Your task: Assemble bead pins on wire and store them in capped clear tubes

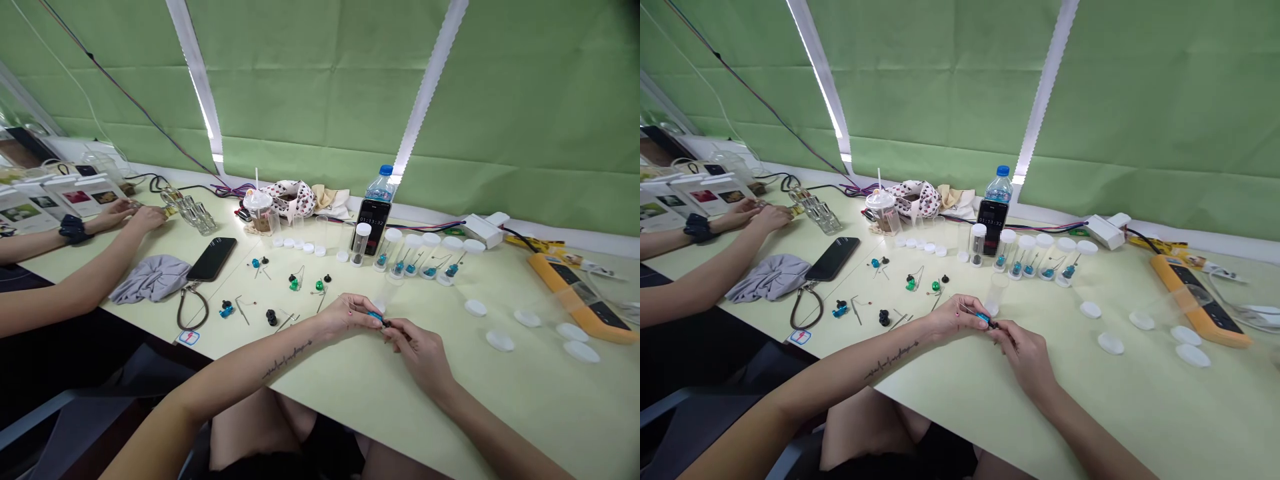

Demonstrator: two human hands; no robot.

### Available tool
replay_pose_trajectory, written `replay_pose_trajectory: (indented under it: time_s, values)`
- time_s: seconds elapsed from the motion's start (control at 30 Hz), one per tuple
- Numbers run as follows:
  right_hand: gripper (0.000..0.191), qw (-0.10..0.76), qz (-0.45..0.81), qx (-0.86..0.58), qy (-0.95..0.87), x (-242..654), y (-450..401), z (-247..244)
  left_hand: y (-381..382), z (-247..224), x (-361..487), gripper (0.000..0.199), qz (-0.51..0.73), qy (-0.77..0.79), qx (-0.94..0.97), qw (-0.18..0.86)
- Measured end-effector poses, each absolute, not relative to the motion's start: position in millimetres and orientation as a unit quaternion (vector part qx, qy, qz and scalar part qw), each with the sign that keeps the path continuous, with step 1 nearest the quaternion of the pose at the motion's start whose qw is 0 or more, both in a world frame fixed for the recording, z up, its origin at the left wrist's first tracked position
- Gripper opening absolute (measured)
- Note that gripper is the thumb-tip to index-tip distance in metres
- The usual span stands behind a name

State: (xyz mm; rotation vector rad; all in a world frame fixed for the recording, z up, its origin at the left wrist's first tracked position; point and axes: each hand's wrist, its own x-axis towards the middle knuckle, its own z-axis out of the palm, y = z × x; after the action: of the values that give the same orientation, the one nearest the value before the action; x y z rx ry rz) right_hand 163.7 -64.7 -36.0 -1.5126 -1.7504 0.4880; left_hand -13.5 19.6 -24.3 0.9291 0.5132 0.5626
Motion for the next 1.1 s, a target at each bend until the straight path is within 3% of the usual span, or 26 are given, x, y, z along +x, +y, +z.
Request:
replay_pose_trajectory:
  time_s: [0.67, 1.1]
  values:
    - [0.020, 0.402, 0.131, -0.573, -0.702, 163.0, -66.3, -37.0, 18.7, -20.1, -13.7, 0.038, 0.270, 0.241, 0.419, 0.832]
    - [0.022, 0.381, 0.168, -0.582, -0.698, 161.3, -67.4, -35.1, 18.9, -20.9, -15.4, 0.039, 0.255, 0.247, 0.421, 0.835]
